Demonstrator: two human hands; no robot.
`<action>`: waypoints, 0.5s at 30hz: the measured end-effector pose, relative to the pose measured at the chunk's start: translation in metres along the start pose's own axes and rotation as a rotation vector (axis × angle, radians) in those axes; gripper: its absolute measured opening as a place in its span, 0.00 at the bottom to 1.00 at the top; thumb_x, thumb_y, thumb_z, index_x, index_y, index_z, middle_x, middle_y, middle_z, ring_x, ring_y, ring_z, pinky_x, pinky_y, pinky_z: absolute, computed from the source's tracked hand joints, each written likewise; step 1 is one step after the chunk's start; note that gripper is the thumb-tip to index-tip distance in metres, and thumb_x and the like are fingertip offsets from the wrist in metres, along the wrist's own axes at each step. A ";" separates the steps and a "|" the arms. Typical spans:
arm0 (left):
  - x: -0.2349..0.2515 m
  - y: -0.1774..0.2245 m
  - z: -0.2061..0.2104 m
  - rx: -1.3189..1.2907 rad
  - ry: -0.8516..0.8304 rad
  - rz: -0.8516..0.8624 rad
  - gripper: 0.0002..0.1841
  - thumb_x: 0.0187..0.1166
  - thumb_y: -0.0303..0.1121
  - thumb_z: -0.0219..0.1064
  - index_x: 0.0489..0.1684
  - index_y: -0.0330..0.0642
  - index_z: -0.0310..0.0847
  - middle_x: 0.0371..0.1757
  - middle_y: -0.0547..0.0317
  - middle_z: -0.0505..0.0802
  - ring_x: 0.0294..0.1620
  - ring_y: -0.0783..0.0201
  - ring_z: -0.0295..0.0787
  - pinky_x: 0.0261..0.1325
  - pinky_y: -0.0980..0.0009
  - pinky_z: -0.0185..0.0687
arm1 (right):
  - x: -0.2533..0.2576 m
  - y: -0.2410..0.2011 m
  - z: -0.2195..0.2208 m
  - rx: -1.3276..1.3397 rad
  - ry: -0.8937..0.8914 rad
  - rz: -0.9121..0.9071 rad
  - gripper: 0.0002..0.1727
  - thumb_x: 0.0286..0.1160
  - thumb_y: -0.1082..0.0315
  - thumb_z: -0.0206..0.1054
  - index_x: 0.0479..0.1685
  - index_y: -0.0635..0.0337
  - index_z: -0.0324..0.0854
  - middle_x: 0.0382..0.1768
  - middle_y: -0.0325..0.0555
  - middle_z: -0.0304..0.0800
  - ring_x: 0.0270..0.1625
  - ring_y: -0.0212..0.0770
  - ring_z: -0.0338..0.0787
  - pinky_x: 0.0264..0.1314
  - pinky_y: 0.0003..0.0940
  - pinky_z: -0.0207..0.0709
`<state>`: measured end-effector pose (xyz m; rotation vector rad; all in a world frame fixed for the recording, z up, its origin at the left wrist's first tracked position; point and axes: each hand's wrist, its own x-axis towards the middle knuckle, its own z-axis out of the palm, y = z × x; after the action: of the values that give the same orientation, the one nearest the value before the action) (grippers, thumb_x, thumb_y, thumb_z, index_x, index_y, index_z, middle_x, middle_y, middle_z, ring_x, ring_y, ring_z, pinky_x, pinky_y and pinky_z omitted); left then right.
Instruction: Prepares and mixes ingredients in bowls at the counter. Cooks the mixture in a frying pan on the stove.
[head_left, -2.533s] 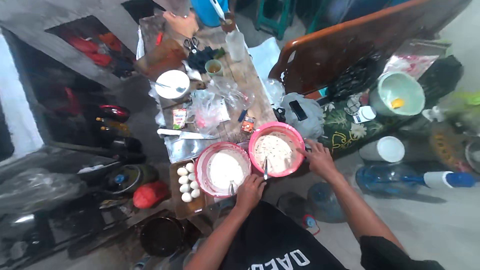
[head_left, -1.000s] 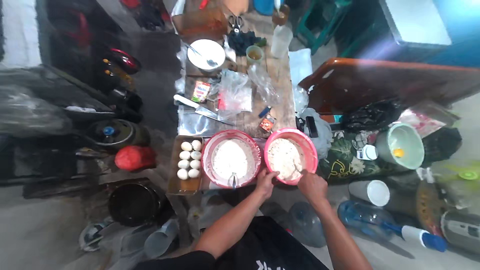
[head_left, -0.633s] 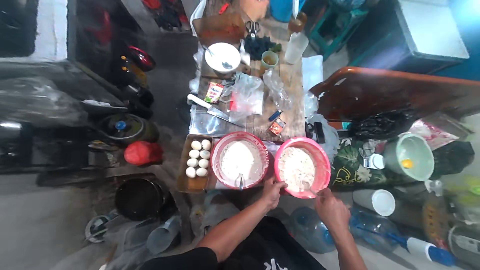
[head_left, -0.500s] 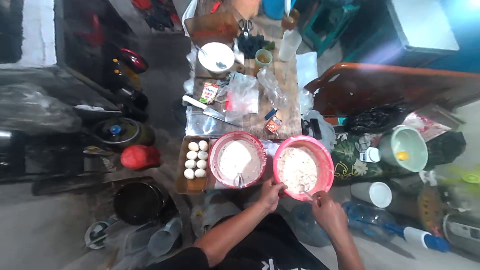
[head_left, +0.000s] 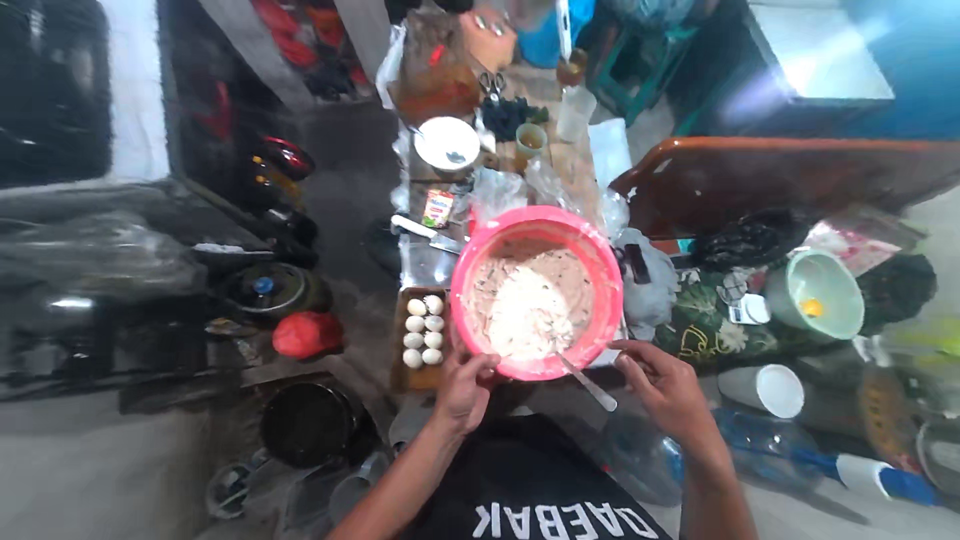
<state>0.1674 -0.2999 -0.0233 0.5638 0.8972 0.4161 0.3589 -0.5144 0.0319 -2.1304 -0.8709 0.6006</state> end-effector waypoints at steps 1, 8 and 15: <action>0.001 0.016 -0.012 -0.033 0.022 0.023 0.20 0.69 0.17 0.62 0.61 0.32 0.72 0.43 0.45 0.91 0.40 0.53 0.93 0.46 0.52 0.94 | 0.017 -0.007 0.013 0.078 0.064 0.023 0.19 0.88 0.58 0.59 0.66 0.59 0.85 0.41 0.40 0.93 0.28 0.29 0.87 0.29 0.27 0.85; 0.026 0.127 -0.134 -0.084 0.129 0.178 0.17 0.70 0.19 0.60 0.58 0.34 0.71 0.41 0.46 0.92 0.39 0.54 0.94 0.46 0.54 0.94 | 0.195 -0.041 0.157 0.011 0.102 0.215 0.34 0.86 0.54 0.64 0.86 0.61 0.66 0.66 0.63 0.85 0.57 0.55 0.92 0.63 0.55 0.86; 0.054 0.270 -0.272 0.030 0.236 0.218 0.17 0.65 0.18 0.61 0.54 0.37 0.75 0.39 0.52 0.95 0.38 0.59 0.96 0.42 0.59 0.95 | 0.429 -0.077 0.286 -0.331 0.210 0.239 0.29 0.83 0.63 0.64 0.81 0.68 0.72 0.79 0.73 0.70 0.73 0.72 0.82 0.72 0.67 0.79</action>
<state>-0.0542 0.0177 -0.0250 0.6514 1.0734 0.6782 0.4274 -0.0281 -0.1419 -2.5678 -0.6377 0.3573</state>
